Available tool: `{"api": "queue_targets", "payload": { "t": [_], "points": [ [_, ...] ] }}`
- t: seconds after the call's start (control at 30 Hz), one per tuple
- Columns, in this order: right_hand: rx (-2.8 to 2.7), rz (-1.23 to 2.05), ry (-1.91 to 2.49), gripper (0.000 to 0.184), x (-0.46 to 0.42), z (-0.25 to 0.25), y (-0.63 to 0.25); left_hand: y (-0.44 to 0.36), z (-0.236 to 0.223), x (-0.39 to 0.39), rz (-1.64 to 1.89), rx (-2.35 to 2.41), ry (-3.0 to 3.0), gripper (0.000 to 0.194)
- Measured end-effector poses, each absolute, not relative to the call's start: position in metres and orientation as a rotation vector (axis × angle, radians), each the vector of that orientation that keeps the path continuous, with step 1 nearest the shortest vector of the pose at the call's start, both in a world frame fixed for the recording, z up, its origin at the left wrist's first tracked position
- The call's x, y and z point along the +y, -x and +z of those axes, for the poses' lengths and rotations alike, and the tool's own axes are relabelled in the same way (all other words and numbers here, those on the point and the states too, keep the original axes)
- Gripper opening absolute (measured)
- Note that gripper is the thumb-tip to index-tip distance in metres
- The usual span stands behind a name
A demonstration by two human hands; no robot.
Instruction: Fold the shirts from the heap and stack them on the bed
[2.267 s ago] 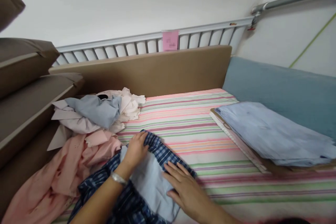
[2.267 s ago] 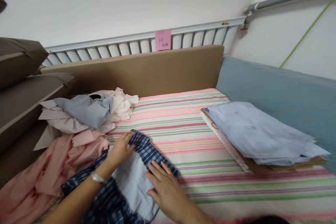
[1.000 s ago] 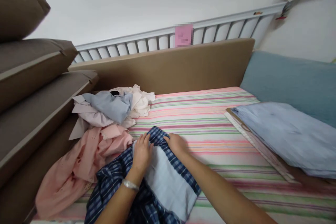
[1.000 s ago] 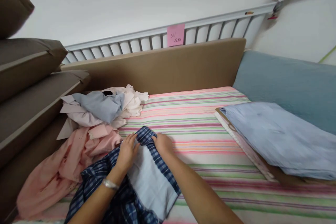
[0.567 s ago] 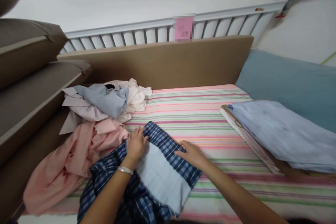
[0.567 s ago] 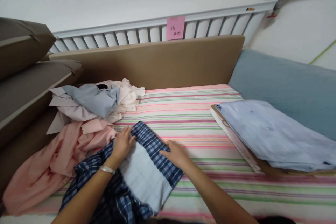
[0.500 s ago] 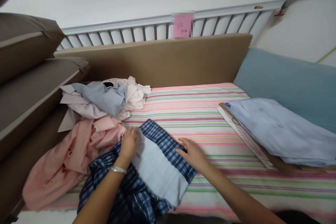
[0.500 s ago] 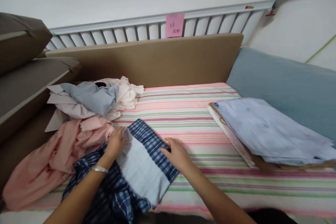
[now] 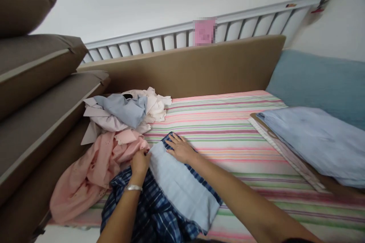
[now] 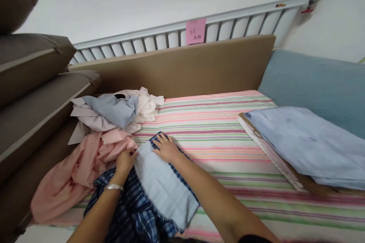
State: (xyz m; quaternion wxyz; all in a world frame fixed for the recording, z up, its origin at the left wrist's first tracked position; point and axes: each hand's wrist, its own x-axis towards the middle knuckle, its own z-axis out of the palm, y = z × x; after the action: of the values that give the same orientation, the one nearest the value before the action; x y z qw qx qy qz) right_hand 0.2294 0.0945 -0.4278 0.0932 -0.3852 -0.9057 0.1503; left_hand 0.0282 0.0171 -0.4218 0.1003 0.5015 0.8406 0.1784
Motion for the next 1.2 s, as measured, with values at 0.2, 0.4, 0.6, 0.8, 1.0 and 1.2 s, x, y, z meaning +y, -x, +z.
{"api": "queue_targets", "payload": {
  "t": [0.2,0.4,0.6,0.8,1.0,1.2],
  "points": [
    [-2.621,0.416,1.306,0.06,0.09,-0.459,-0.223,-0.026,-0.428,0.009,0.446,2.552,-1.44,0.025],
    [-2.631,0.371,1.401,0.059,0.091,-0.449,-0.219,-0.037,-0.426,0.008,0.518,2.572,-1.487,0.027],
    [-2.574,0.283,1.163,0.056,0.034,-0.411,-0.25,-0.017,-0.405,-0.088,1.099,2.345,-1.86,0.033],
    [-2.729,0.363,0.952,0.047,-0.034,-0.441,-0.276,0.004,-0.442,-0.237,1.262,2.507,-0.879,0.063],
    [-2.635,0.404,0.867,0.039,-0.081,-0.421,-0.259,0.003,-0.437,-0.269,1.193,2.266,-0.348,0.064],
    [-2.681,0.658,0.644,0.033,-0.158,-0.403,-0.23,0.04,-0.428,-0.214,0.977,2.231,-0.488,0.057]
  ]
}}
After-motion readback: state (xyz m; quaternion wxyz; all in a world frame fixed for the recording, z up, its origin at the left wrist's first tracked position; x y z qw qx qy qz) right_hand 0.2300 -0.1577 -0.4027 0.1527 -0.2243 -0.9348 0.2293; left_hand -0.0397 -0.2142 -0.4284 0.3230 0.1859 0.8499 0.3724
